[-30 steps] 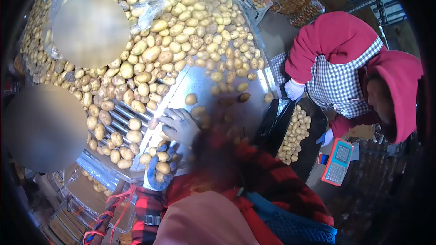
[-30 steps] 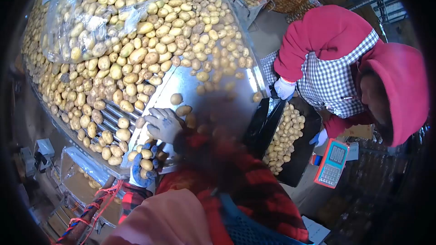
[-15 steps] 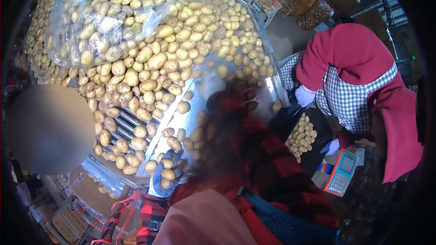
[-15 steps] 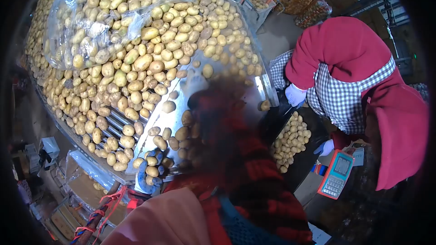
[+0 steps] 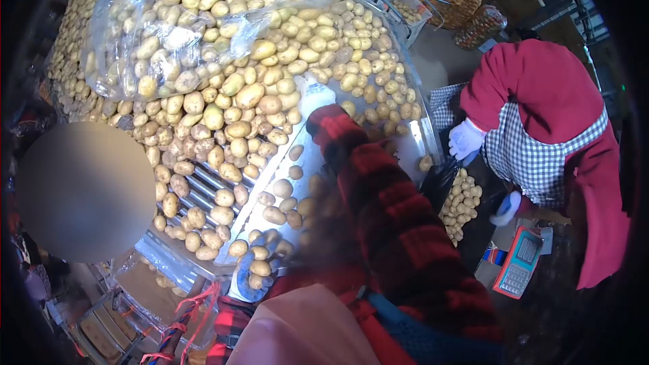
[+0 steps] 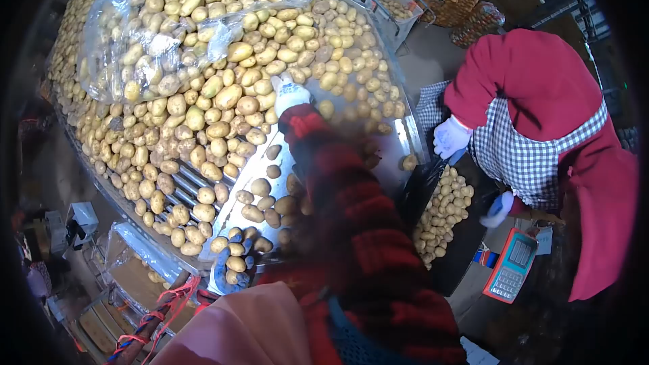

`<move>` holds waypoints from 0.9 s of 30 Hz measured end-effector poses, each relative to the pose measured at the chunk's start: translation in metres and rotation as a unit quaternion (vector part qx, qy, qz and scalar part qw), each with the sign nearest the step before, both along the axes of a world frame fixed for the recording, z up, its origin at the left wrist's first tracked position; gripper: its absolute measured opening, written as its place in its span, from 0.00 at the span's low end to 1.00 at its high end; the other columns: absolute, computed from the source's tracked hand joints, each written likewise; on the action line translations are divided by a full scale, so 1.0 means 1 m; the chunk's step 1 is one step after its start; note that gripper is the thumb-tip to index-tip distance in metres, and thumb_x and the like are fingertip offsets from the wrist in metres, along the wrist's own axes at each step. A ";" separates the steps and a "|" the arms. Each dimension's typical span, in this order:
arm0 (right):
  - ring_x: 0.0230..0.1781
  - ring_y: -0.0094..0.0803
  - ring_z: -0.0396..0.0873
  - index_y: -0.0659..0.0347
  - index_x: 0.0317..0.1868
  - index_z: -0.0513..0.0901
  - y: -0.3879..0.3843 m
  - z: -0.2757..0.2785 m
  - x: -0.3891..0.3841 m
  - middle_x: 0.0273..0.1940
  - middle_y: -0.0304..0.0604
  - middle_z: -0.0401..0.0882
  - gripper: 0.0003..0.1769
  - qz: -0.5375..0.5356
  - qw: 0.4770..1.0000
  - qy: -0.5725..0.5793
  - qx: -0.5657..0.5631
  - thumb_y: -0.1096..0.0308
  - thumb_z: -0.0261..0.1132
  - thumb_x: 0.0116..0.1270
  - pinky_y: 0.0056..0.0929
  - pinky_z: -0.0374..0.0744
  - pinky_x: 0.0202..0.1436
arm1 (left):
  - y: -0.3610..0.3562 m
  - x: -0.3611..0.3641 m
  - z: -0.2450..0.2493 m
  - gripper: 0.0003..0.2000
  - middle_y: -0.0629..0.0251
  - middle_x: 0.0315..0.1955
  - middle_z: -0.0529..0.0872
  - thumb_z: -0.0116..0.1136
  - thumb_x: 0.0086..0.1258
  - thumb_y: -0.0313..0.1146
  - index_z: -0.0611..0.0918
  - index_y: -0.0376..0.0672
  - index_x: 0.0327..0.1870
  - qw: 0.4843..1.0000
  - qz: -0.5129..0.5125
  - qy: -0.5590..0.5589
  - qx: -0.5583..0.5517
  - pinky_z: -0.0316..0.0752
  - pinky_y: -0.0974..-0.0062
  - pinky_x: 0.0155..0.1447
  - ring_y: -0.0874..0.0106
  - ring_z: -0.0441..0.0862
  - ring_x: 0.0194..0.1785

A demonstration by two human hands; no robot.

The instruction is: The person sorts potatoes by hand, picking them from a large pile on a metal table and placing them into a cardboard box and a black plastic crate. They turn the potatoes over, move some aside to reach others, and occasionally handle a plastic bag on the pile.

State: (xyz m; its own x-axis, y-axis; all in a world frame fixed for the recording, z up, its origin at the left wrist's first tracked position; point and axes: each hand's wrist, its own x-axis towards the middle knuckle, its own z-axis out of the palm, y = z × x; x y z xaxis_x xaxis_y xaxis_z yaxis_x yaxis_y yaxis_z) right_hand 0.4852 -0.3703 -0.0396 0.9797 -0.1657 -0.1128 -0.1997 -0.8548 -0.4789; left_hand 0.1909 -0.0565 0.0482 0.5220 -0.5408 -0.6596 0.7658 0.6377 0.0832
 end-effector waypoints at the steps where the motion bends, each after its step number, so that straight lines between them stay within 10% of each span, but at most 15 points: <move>1: 0.62 0.53 0.79 0.47 0.65 0.80 -0.002 -0.001 0.000 0.68 0.50 0.74 0.24 0.001 1.000 -0.001 0.000 0.68 0.60 0.68 0.46 0.79 0.63 | 0.002 -0.003 0.000 0.25 0.63 0.63 0.75 0.50 0.82 0.40 0.65 0.45 0.76 1.000 0.005 -0.001 0.001 0.75 0.85 0.32 0.73 0.78 0.50; 5: 0.67 0.55 0.75 0.51 0.73 0.72 -0.005 0.000 0.004 0.71 0.56 0.72 0.34 0.035 0.987 0.129 0.088 0.59 0.65 0.66 0.45 0.76 0.69 | 0.006 -0.004 0.001 0.24 0.63 0.64 0.74 0.49 0.83 0.41 0.65 0.43 0.75 1.000 0.029 -0.003 -0.011 0.77 0.84 0.33 0.72 0.77 0.53; 7: 0.69 0.55 0.74 0.59 0.77 0.67 0.006 -0.008 0.004 0.70 0.61 0.73 0.43 0.123 0.913 -0.080 0.381 0.53 0.71 0.64 0.41 0.74 0.71 | 0.006 -0.006 -0.005 0.24 0.63 0.64 0.74 0.48 0.83 0.41 0.65 0.42 0.74 0.999 0.045 0.000 -0.030 0.77 0.83 0.33 0.71 0.77 0.55; 9: 0.71 0.53 0.72 0.63 0.78 0.65 0.048 0.023 0.013 0.71 0.62 0.70 0.51 -0.074 0.973 0.098 0.195 0.53 0.77 0.59 0.38 0.73 0.72 | 0.021 -0.019 -0.036 0.23 0.66 0.60 0.76 0.48 0.83 0.38 0.65 0.42 0.75 0.999 0.033 -0.016 -0.023 0.75 0.85 0.32 0.76 0.76 0.50; 11: 0.67 0.54 0.76 0.61 0.75 0.68 0.053 -0.031 0.028 0.68 0.64 0.74 0.49 -0.141 0.934 0.041 0.326 0.47 0.76 0.58 0.42 0.75 0.70 | 0.027 -0.029 -0.054 0.23 0.68 0.55 0.77 0.49 0.83 0.35 0.65 0.41 0.75 0.999 0.013 -0.025 -0.015 0.73 0.88 0.31 0.80 0.76 0.44; 14: 0.59 0.50 0.82 0.60 0.70 0.74 0.053 0.011 0.011 0.59 0.59 0.83 0.42 -0.106 0.979 0.043 0.171 0.48 0.74 0.60 0.43 0.80 0.63 | 0.017 -0.012 -0.031 0.27 0.80 0.36 0.73 0.52 0.80 0.26 0.64 0.48 0.78 0.910 0.098 0.195 -0.353 0.56 0.92 0.25 0.89 0.65 0.30; 17: 0.50 0.43 0.86 0.60 0.65 0.81 0.019 0.030 -0.008 0.53 0.56 0.86 0.35 0.026 0.981 0.112 0.154 0.53 0.76 0.60 0.40 0.84 0.55 | 0.028 -0.010 -0.018 0.18 0.80 0.36 0.72 0.51 0.82 0.33 0.69 0.47 0.69 0.982 -0.004 0.143 -0.122 0.59 0.91 0.26 0.89 0.65 0.31; 18: 0.46 0.41 0.87 0.61 0.63 0.82 0.017 -0.001 -0.001 0.52 0.54 0.86 0.33 0.060 0.981 0.106 0.153 0.54 0.76 0.60 0.38 0.85 0.51 | 0.007 -0.010 0.007 0.18 0.77 0.43 0.75 0.49 0.83 0.39 0.70 0.46 0.69 0.994 -0.052 -0.032 0.086 0.64 0.89 0.28 0.86 0.66 0.32; 20: 0.43 0.38 0.87 0.63 0.61 0.83 0.017 -0.018 0.006 0.51 0.52 0.86 0.32 0.094 0.980 0.090 0.151 0.54 0.76 0.60 0.36 0.86 0.47 | 0.035 -0.033 -0.043 0.20 0.69 0.55 0.75 0.49 0.83 0.40 0.69 0.48 0.72 0.998 -0.038 -0.053 0.015 0.71 0.84 0.39 0.79 0.71 0.43; 23: 0.42 0.34 0.85 0.59 0.61 0.83 0.018 0.040 -0.039 0.49 0.46 0.85 0.28 -0.069 0.871 0.181 0.451 0.53 0.74 0.65 0.38 0.84 0.39 | 0.039 -0.029 -0.023 0.23 0.61 0.67 0.76 0.47 0.84 0.44 0.68 0.50 0.75 0.995 -0.041 -0.079 -0.036 0.80 0.76 0.50 0.70 0.77 0.53; 25: 0.40 0.37 0.84 0.55 0.63 0.80 0.014 0.046 -0.094 0.50 0.45 0.84 0.25 -0.171 0.704 0.107 0.681 0.51 0.67 0.73 0.38 0.84 0.37 | 0.024 -0.018 0.009 0.25 0.59 0.77 0.66 0.47 0.84 0.45 0.65 0.46 0.77 0.998 -0.001 -0.058 -0.018 0.73 0.86 0.35 0.80 0.76 0.42; 27: 0.42 0.42 0.85 0.55 0.65 0.75 -0.012 0.017 -0.140 0.52 0.46 0.83 0.25 0.057 0.549 0.139 0.822 0.47 0.59 0.79 0.39 0.84 0.40 | 0.019 -0.017 -0.007 0.29 0.58 0.77 0.65 0.51 0.82 0.47 0.65 0.48 0.78 0.993 0.017 -0.109 -0.028 0.76 0.83 0.42 0.67 0.75 0.67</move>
